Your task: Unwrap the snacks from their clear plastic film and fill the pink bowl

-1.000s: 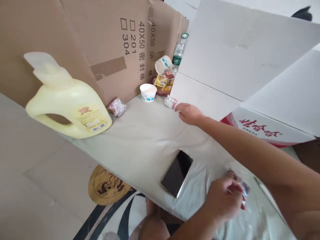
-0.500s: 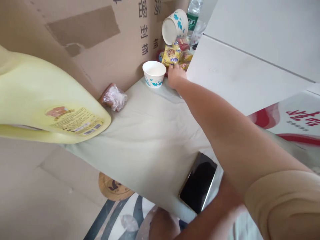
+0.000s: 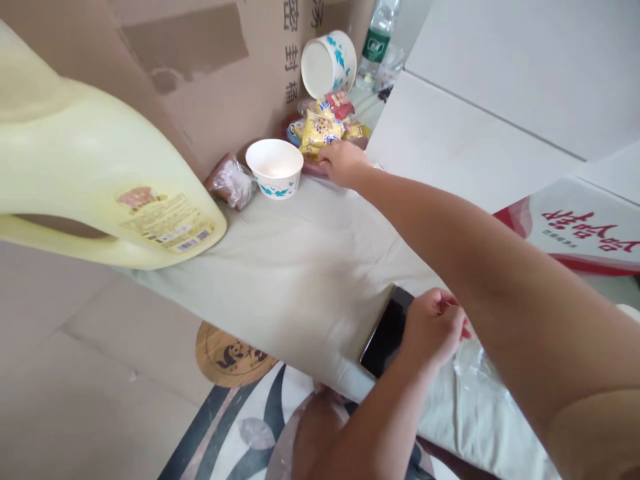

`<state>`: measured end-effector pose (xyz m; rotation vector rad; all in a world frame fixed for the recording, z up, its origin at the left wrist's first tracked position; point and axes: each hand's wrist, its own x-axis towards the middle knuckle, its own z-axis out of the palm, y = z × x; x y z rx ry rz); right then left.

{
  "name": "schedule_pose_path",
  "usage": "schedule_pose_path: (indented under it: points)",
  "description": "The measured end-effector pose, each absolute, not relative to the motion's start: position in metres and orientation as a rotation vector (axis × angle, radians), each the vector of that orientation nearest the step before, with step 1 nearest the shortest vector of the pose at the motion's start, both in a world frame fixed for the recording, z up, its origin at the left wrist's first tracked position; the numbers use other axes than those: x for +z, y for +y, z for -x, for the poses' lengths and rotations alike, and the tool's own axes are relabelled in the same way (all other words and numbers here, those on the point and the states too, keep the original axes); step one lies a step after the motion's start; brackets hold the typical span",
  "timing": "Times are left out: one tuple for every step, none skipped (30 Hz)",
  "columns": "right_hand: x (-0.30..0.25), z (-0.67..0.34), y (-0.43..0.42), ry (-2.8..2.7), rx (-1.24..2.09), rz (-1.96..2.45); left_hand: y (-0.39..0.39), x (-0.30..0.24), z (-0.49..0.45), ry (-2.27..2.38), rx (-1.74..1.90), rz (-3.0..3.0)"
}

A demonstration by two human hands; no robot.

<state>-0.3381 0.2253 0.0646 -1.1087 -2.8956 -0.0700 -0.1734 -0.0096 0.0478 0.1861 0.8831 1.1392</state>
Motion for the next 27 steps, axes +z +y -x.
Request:
schedule_pose_path:
  points:
    - [0.062, 0.334, 0.221, -2.892, -0.067, 1.05, -0.009, 0.046, 0.176, 0.886, 1.158, -0.211]
    - [0.061, 0.33, 0.217, -2.891, -0.059, 0.993, -0.009, 0.044, 0.178, 0.886, 1.172, -0.227]
    - [0.06, 0.326, 0.211, -2.895, -0.043, 0.948, -0.01, 0.043, 0.18, 0.886, 1.18, -0.231]
    - [0.061, 0.321, 0.204, -2.904, -0.021, 0.922, -0.01, 0.042, 0.182, 0.889, 1.181, -0.225]
    - [0.063, 0.315, 0.195, -2.909, 0.005, 0.91, -0.012, 0.041, 0.184, 0.891, 1.182, -0.228]
    - [0.066, 0.309, 0.186, -2.911, 0.033, 0.907, -0.013, 0.042, 0.186, 0.897, 1.184, -0.237]
    - [0.069, 0.301, 0.176, -2.907, 0.059, 0.903, -0.014, 0.043, 0.187, 0.909, 1.183, -0.246]
    - [0.072, 0.291, 0.165, -2.902, 0.085, 0.889, -0.016, 0.044, 0.188, 0.921, 1.185, -0.255]
    - [0.074, 0.281, 0.155, -2.896, 0.11, 0.864, -0.017, 0.045, 0.189, 0.93, 1.188, -0.261]
    - [0.077, 0.269, 0.146, -2.89, 0.132, 0.832, -0.018, 0.046, 0.189, 0.932, 1.191, -0.265]
    - [0.08, 0.257, 0.138, -2.877, 0.152, 0.8, -0.018, 0.047, 0.189, 0.928, 1.195, -0.265]
    - [0.082, 0.244, 0.132, -2.853, 0.164, 0.773, -0.018, 0.048, 0.188, 0.92, 1.197, -0.264]
    - [0.086, 0.232, 0.127, -2.814, 0.168, 0.757, -0.018, 0.049, 0.186, 0.909, 1.198, -0.263]
    - [0.09, 0.221, 0.125, -2.76, 0.16, 0.756, -0.018, 0.049, 0.184, 0.9, 1.197, -0.262]
    - [0.094, 0.211, 0.125, -2.694, 0.14, 0.779, -0.018, 0.049, 0.181, 0.893, 1.195, -0.262]
    - [0.1, 0.203, 0.126, -2.616, 0.112, 0.831, -0.017, 0.049, 0.177, 0.888, 1.194, -0.263]
    - [0.107, 0.196, 0.129, -2.538, 0.083, 0.906, -0.016, 0.049, 0.174, 0.883, 1.194, -0.267]
    - [0.114, 0.192, 0.133, -2.465, 0.056, 1.003, -0.016, 0.049, 0.17, 0.878, 1.198, -0.275]
    - [0.122, 0.188, 0.138, -2.399, 0.034, 1.112, -0.015, 0.049, 0.166, 0.874, 1.202, -0.285]
    - [0.13, 0.186, 0.142, -2.344, 0.018, 1.217, -0.015, 0.05, 0.162, 0.872, 1.206, -0.298]
    - [0.138, 0.184, 0.145, -2.305, 0.006, 1.302, -0.014, 0.05, 0.158, 0.873, 1.21, -0.309]
    - [0.146, 0.183, 0.147, -2.281, -0.007, 1.351, -0.014, 0.051, 0.154, 0.877, 1.213, -0.319]
    - [0.153, 0.183, 0.148, -2.28, -0.018, 1.355, -0.014, 0.052, 0.15, 0.883, 1.217, -0.326]
    - [0.16, 0.182, 0.147, -2.287, -0.026, 1.32, -0.014, 0.053, 0.147, 0.888, 1.224, -0.332]
    - [0.166, 0.181, 0.147, -2.296, -0.031, 1.262, -0.014, 0.053, 0.143, 0.892, 1.234, -0.338]
    - [0.172, 0.18, 0.147, -2.294, -0.03, 1.201, -0.015, 0.054, 0.139, 0.897, 1.247, -0.344]
    - [0.177, 0.179, 0.149, -2.284, -0.015, 1.154, -0.016, 0.055, 0.134, 0.901, 1.26, -0.354]
